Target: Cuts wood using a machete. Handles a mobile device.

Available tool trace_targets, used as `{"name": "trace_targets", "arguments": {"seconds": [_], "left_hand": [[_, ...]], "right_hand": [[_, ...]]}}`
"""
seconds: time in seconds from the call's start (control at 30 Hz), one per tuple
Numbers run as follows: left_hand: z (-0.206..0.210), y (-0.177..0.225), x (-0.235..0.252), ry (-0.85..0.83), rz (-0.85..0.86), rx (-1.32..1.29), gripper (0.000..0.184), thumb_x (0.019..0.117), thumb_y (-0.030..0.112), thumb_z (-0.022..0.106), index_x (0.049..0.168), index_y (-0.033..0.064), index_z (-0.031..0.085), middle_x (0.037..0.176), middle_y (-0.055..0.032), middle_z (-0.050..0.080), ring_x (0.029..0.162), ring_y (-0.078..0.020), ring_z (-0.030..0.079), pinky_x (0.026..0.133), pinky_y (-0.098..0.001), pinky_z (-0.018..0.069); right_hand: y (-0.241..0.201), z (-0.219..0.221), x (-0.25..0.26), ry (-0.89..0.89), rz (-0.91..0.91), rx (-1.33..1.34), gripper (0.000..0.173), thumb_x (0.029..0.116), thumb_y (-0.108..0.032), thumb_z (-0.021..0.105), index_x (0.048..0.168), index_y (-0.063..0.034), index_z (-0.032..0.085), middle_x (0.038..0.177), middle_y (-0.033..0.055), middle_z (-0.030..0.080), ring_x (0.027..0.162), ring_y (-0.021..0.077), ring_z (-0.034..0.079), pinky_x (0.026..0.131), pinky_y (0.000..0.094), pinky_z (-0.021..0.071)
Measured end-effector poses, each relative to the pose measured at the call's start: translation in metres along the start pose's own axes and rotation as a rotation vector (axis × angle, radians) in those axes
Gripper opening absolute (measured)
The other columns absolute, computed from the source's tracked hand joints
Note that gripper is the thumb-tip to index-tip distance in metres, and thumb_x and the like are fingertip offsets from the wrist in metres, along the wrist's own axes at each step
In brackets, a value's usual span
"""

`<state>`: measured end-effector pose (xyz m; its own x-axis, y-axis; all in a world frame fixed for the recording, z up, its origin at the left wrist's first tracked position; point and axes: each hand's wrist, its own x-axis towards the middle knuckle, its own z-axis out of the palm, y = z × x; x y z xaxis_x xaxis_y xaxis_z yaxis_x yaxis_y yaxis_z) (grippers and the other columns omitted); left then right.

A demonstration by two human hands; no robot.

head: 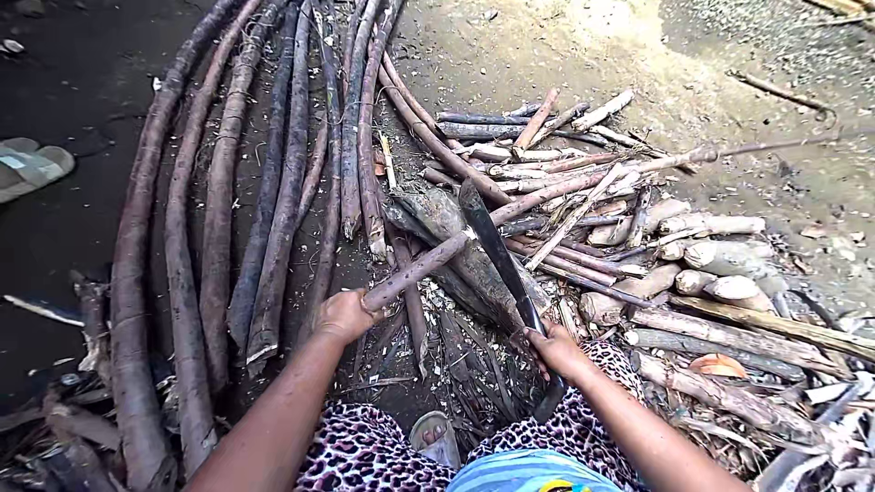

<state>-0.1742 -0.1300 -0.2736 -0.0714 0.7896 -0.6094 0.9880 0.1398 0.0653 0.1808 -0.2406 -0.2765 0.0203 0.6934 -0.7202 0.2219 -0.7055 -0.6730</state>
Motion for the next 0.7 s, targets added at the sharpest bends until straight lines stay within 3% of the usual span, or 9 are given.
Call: {"name": "trace_targets", "arguments": {"seconds": [0.1, 0.23, 0.33, 0.4, 0.5, 0.6, 0.7], "left_hand": [[0.013, -0.002, 0.009, -0.096, 0.040, -0.074, 0.060, 0.0935, 0.047, 0.075, 0.129, 0.0002, 0.064, 0.123, -0.0273, 0.067, 0.120, -0.0441, 0.063, 0.103, -0.0655, 0.0463], [0.025, 0.000, 0.025, -0.180, 0.033, -0.069, 0.060, 0.0924, 0.039, 0.079, 0.134, 0.0006, 0.060, 0.127, -0.0269, 0.065, 0.123, -0.0432, 0.061, 0.105, -0.0643, 0.0456], [0.020, -0.002, 0.039, -0.191, 0.044, -0.039, 0.054, 0.0915, 0.027, 0.078, 0.135, -0.0009, 0.060, 0.127, -0.0286, 0.065, 0.123, -0.0455, 0.061, 0.104, -0.0661, 0.0457], [0.014, -0.004, 0.052, -0.188, 0.044, -0.021, 0.047, 0.0911, 0.023, 0.078, 0.128, -0.0014, 0.063, 0.123, -0.0283, 0.067, 0.119, -0.0459, 0.063, 0.101, -0.0671, 0.0465], [0.006, -0.010, 0.072, -0.180, 0.064, -0.042, 0.035, 0.0894, 0.016, 0.080, 0.116, -0.0016, 0.067, 0.104, -0.0242, 0.069, 0.095, -0.0393, 0.067, 0.086, -0.0607, 0.0517], [0.000, -0.014, 0.083, -0.221, 0.057, -0.125, 0.031, 0.0873, 0.008, 0.081, 0.112, -0.0012, 0.064, 0.087, -0.0156, 0.064, 0.072, -0.0241, 0.060, 0.069, -0.0438, 0.0516], [0.002, -0.020, 0.094, -0.233, 0.040, -0.199, 0.027, 0.0858, 0.002, 0.079, 0.107, -0.0001, 0.064, 0.076, -0.0100, 0.059, 0.059, -0.0164, 0.054, 0.059, -0.0338, 0.0482]], "right_hand": [[0.015, 0.000, 0.005, 0.022, -0.002, -0.033, 0.025, 0.1107, -0.023, 0.048, 0.123, -0.0020, 0.054, 0.067, 0.0036, 0.051, 0.045, 0.0125, 0.050, 0.045, 0.0287, 0.0492], [0.028, -0.001, 0.016, 0.040, 0.019, -0.026, 0.026, 0.1106, -0.025, 0.048, 0.122, -0.0028, 0.055, 0.067, 0.0036, 0.050, 0.045, 0.0127, 0.049, 0.045, 0.0288, 0.0481], [0.019, -0.003, 0.011, 0.064, -0.088, -0.029, 0.026, 0.1105, -0.026, 0.048, 0.115, -0.0022, 0.058, 0.064, 0.0022, 0.051, 0.044, 0.0113, 0.050, 0.045, 0.0278, 0.0487], [-0.007, -0.012, -0.005, 0.097, -0.213, -0.032, 0.028, 0.1110, -0.025, 0.047, 0.114, -0.0002, 0.060, 0.064, 0.0000, 0.053, 0.046, 0.0088, 0.051, 0.046, 0.0256, 0.0494], [-0.054, -0.034, -0.034, 0.267, -0.630, 0.023, 0.023, 0.1067, -0.019, 0.050, 0.108, 0.0001, 0.064, 0.065, -0.0047, 0.058, 0.049, 0.0028, 0.055, 0.049, 0.0216, 0.0514], [-0.116, -0.060, -0.065, 0.402, -1.161, 0.146, 0.017, 0.1083, -0.023, 0.047, 0.108, -0.0122, 0.060, 0.072, -0.0111, 0.064, 0.056, 0.0030, 0.060, 0.054, 0.0239, 0.0564], [-0.182, -0.078, -0.073, 0.518, -1.546, 0.339, 0.023, 0.1122, -0.019, 0.027, 0.106, -0.0115, 0.048, 0.067, -0.0062, 0.057, 0.050, 0.0121, 0.059, 0.047, 0.0322, 0.0572]]}}
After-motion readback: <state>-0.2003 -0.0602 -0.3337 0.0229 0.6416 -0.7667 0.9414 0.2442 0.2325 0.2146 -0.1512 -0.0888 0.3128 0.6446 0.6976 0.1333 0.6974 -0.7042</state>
